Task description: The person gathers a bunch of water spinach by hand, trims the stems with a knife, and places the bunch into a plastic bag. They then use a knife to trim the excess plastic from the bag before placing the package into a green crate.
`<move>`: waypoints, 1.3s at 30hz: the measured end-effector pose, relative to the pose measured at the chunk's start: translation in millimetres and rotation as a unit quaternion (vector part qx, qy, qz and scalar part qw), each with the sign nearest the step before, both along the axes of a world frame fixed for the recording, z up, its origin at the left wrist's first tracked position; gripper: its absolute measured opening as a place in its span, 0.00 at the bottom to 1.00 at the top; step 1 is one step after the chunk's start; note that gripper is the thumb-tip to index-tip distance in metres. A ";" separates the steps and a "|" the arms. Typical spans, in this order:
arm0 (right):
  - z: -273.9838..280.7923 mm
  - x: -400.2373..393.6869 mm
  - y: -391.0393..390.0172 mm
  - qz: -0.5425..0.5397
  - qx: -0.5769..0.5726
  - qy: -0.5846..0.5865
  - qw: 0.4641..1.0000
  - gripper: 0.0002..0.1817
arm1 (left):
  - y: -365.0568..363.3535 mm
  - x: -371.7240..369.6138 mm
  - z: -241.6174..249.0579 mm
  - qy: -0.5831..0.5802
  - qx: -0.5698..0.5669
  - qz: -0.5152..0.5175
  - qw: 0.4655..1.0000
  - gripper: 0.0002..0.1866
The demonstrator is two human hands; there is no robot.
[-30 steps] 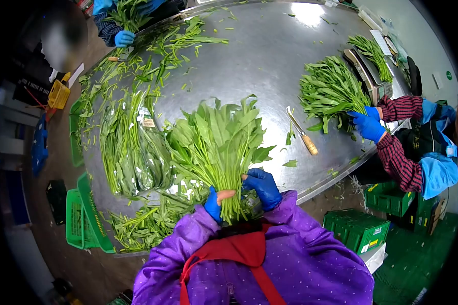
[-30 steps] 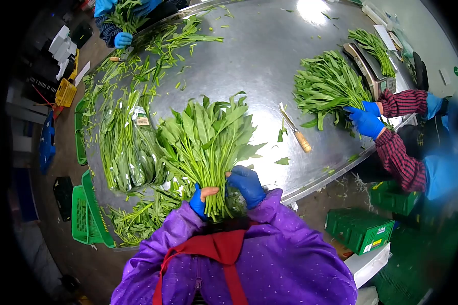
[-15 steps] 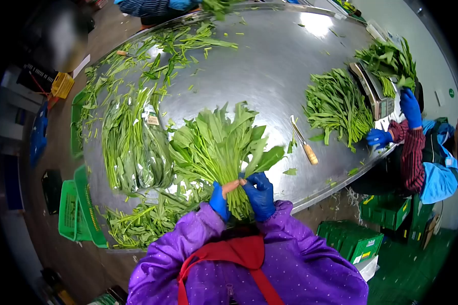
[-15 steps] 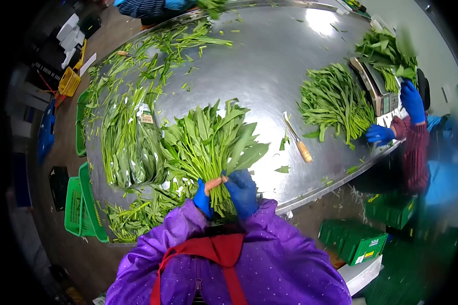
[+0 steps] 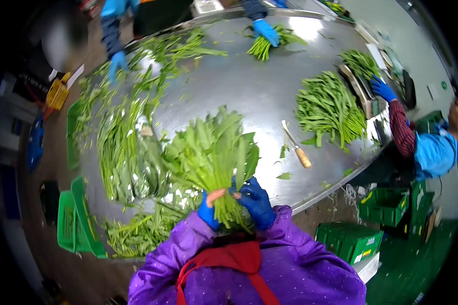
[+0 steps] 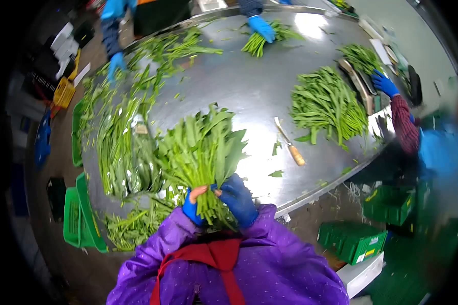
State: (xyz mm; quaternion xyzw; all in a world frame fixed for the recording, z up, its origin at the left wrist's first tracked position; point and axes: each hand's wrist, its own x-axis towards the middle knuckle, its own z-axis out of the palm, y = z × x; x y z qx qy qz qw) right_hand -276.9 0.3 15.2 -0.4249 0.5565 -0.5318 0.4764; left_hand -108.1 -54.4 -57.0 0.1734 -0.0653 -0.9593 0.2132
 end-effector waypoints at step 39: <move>8.9 -22.2 -15.4 -0.029 -0.191 0.186 0.963 0.19 | -26.7 -42.8 75.1 0.002 -0.006 0.138 0.990 0.29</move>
